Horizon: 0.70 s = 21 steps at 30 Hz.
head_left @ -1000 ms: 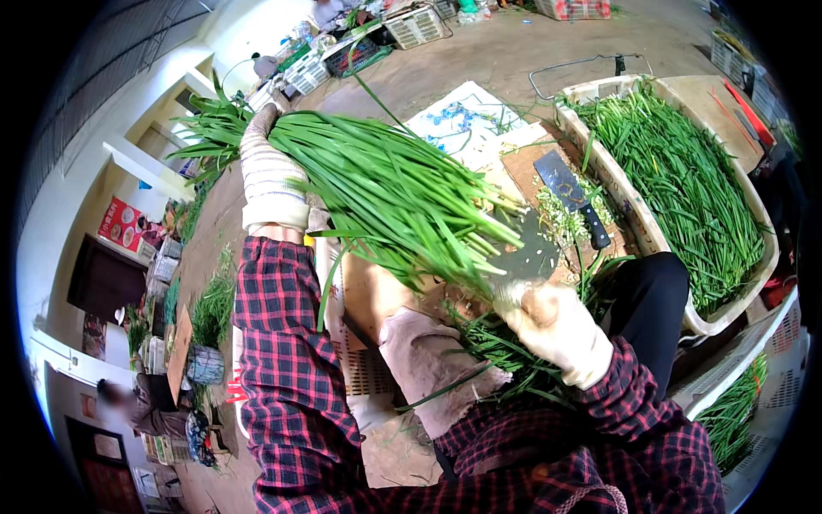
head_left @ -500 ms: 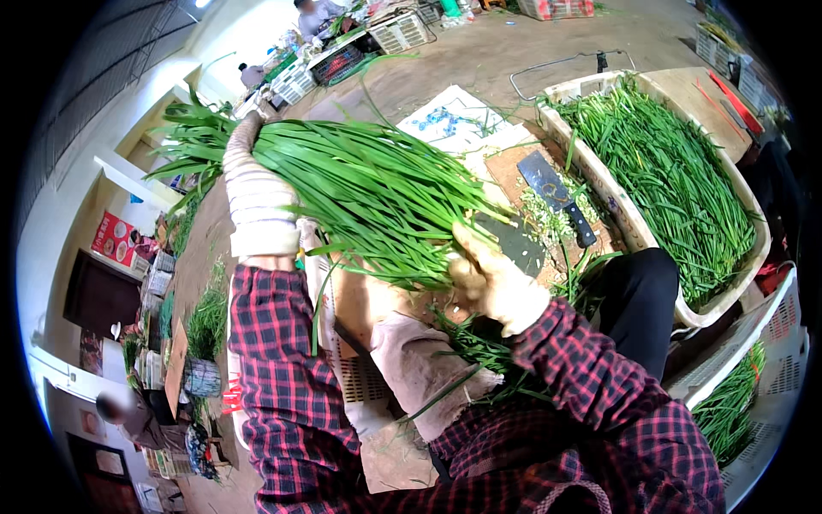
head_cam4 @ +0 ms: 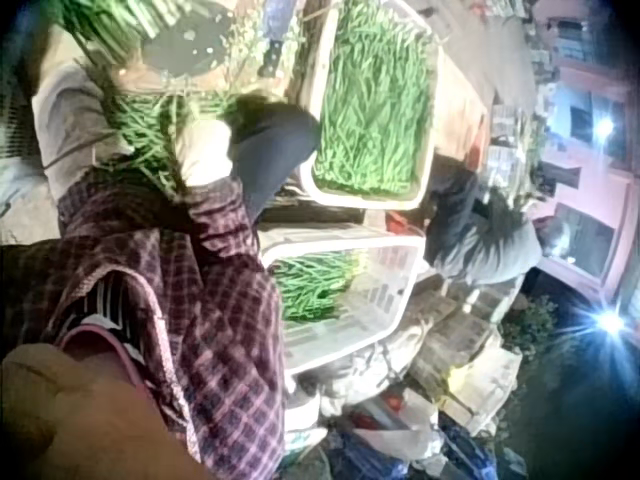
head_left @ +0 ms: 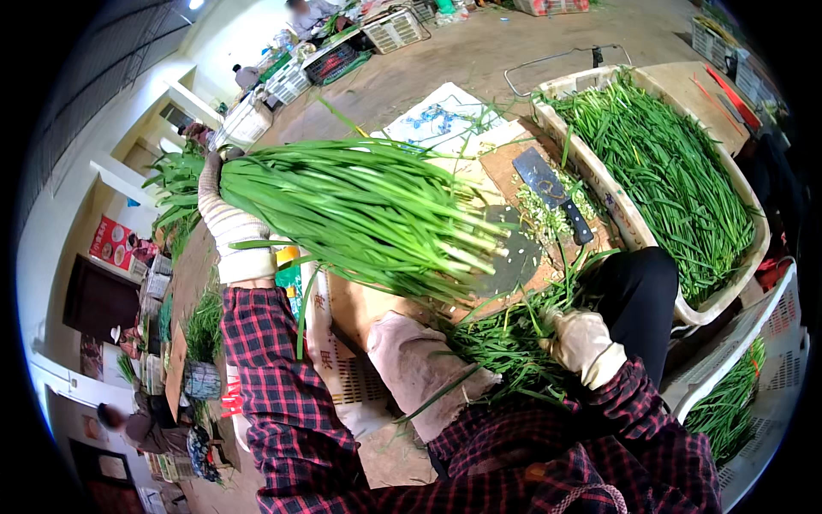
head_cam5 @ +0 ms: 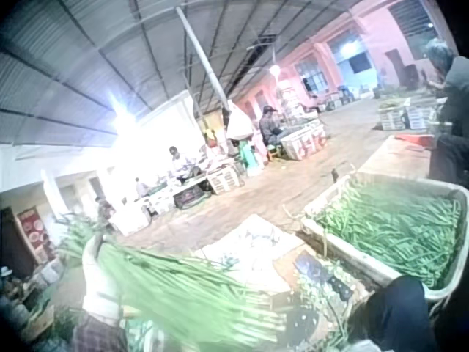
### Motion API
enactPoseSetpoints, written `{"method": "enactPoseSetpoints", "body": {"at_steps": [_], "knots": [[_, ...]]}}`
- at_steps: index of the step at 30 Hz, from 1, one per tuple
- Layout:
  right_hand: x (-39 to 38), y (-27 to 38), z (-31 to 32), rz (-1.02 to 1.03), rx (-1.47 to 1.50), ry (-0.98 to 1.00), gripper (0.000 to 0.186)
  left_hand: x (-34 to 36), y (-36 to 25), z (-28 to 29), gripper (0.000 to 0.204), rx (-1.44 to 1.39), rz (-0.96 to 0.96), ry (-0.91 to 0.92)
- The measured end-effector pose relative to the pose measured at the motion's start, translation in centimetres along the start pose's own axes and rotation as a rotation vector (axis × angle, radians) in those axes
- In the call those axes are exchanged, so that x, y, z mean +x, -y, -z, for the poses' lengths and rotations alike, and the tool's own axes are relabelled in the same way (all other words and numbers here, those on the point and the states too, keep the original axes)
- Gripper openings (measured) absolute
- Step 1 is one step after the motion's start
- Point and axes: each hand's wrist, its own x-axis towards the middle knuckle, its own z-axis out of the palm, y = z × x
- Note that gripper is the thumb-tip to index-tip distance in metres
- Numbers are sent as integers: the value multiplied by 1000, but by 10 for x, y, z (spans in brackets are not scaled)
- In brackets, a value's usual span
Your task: The person bundles and trims green onions by hand and with a knife, before tying a bundle with a red strap and placing it into a basket.
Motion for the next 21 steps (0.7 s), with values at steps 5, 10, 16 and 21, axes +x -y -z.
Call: {"method": "enactPoseSetpoints", "body": {"at_steps": [5,10,16,21], "knots": [[51,37,70,68,927,-275,50,-1,19,2,17,-122,96,195],[88,47,73,473,1655,82,49,4,27,-8,15,-234,126,373],[113,53,46,391,1744,164,42,-8,34,-7,16,-131,144,419],[96,61,18,547,1454,-457,34,-17,48,-9,20,-199,215,460]]}}
